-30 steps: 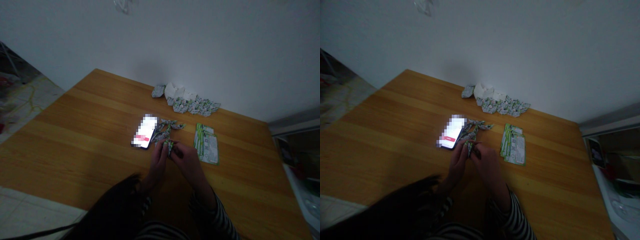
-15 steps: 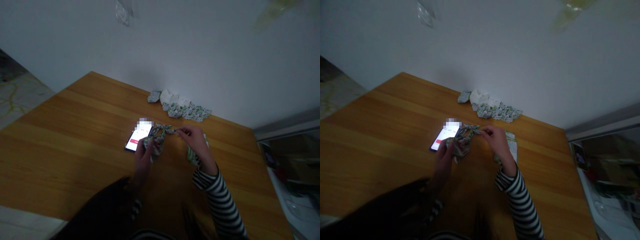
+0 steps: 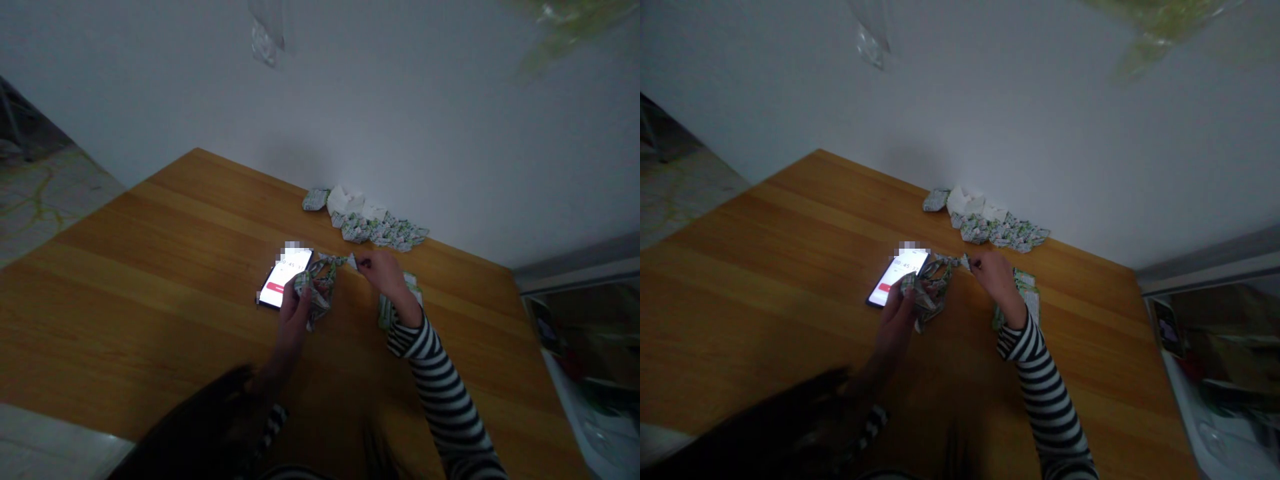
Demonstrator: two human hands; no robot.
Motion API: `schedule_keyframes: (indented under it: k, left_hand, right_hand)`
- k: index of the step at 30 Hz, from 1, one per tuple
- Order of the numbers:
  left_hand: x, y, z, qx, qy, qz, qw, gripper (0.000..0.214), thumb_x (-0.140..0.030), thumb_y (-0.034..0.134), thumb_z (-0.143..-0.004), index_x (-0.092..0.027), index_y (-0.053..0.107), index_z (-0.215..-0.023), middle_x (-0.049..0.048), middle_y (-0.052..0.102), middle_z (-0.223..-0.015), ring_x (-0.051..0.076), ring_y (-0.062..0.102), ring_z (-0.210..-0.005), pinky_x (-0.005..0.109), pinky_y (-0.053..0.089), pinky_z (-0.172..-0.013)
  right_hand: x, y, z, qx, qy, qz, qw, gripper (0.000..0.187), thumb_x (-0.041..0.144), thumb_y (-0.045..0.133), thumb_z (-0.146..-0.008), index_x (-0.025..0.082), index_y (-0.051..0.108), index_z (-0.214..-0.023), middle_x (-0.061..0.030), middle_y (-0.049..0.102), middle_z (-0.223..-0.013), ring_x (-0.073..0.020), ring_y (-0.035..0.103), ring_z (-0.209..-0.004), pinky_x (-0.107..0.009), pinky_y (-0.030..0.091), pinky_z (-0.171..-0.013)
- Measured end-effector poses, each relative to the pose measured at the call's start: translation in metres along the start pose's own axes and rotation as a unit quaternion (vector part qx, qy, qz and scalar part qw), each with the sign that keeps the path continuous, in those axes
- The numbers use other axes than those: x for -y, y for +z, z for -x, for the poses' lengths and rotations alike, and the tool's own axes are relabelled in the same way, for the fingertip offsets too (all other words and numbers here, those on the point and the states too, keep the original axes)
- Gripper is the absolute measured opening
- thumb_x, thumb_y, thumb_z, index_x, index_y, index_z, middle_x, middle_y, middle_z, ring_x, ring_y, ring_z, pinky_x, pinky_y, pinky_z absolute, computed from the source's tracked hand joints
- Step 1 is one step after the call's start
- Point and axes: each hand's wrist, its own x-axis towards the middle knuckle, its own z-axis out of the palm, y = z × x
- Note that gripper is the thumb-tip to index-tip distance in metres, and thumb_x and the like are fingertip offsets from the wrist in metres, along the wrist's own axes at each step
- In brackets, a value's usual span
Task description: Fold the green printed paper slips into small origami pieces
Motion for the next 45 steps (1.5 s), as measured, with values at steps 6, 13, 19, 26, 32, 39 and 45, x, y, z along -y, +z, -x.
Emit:
schedule_keyframes:
  k: [6,13,19,26,32,39,45]
  left_hand:
    - [-0.006,0.007,0.008,0.051,0.01,-0.04,0.998,0.046,-0.042,0.067,-0.086,-0.019,0.056,-0.125,0.0113,0.069,-0.119,0.024,0.066,-0.109,0.036,0.053,-0.092]
    - [0.006,0.001,0.006,0.081,0.06,-0.112,0.989,0.046,-0.038,0.067,-0.085,-0.02,0.055,-0.125,0.0114,0.064,-0.123,0.026,0.062,-0.113,0.04,0.048,-0.099]
    - [0.012,-0.002,0.006,0.089,0.072,-0.151,0.982,0.049,-0.036,0.067,-0.083,-0.019,0.052,-0.126,0.0108,0.062,-0.122,0.026,0.06,-0.114,0.041,0.047,-0.099]
    - [0.003,0.001,0.006,0.062,0.059,-0.134,0.987,0.044,-0.037,0.069,-0.081,-0.021,0.055,-0.12,0.0095,0.067,-0.117,0.026,0.064,-0.11,0.038,0.051,-0.094]
    - [-0.002,0.001,0.002,0.04,0.059,-0.171,0.983,0.044,-0.04,0.07,-0.08,-0.019,0.056,-0.116,0.0087,0.068,-0.112,0.024,0.065,-0.105,0.035,0.053,-0.09]
    - [0.002,-0.001,0.001,0.038,0.061,-0.203,0.976,0.048,-0.039,0.071,-0.078,-0.019,0.052,-0.118,0.0095,0.066,-0.114,0.026,0.064,-0.107,0.036,0.053,-0.09]
    - [0.002,-0.001,0.001,0.034,0.088,-0.203,0.975,0.046,-0.04,0.071,-0.078,-0.019,0.053,-0.116,0.0087,0.067,-0.112,0.025,0.064,-0.105,0.036,0.053,-0.09]
  right_hand:
    - [0.028,0.012,0.047,-0.033,0.039,-0.497,0.866,0.017,0.025,0.067,-0.072,0.016,0.078,-0.082,-0.0041,0.076,-0.074,-0.0172,0.068,-0.064,-0.024,0.049,-0.057]
    - [0.044,0.035,0.062,-0.022,0.069,-0.54,0.839,0.015,0.024,0.068,-0.067,0.016,0.078,-0.076,-0.0039,0.077,-0.072,-0.0178,0.069,-0.062,-0.025,0.051,-0.058]
    - [0.046,0.032,0.07,-0.046,0.054,-0.483,0.873,0.021,0.019,0.063,-0.07,0.016,0.079,-0.083,-0.0044,0.077,-0.075,-0.0168,0.068,-0.064,-0.023,0.05,-0.057]
    - [0.05,0.032,0.07,-0.05,0.068,-0.488,0.869,0.02,0.017,0.062,-0.07,0.017,0.079,-0.081,-0.0018,0.075,-0.072,-0.0146,0.065,-0.061,-0.022,0.046,-0.056]
    - [0.056,0.031,0.068,-0.061,0.068,-0.453,0.887,0.018,0.014,0.065,-0.072,0.017,0.078,-0.083,0.0008,0.073,-0.069,-0.0125,0.061,-0.059,-0.021,0.043,-0.057]
    - [0.061,0.027,0.067,-0.077,0.041,-0.42,0.903,0.015,0.013,0.069,-0.073,0.017,0.076,-0.085,0.0009,0.072,-0.072,-0.0128,0.063,-0.063,-0.02,0.043,-0.058]
    - [0.064,0.032,0.067,-0.075,0.046,-0.436,0.896,0.013,0.016,0.068,-0.075,0.019,0.076,-0.085,0.001,0.073,-0.075,-0.0141,0.066,-0.067,-0.021,0.045,-0.059]
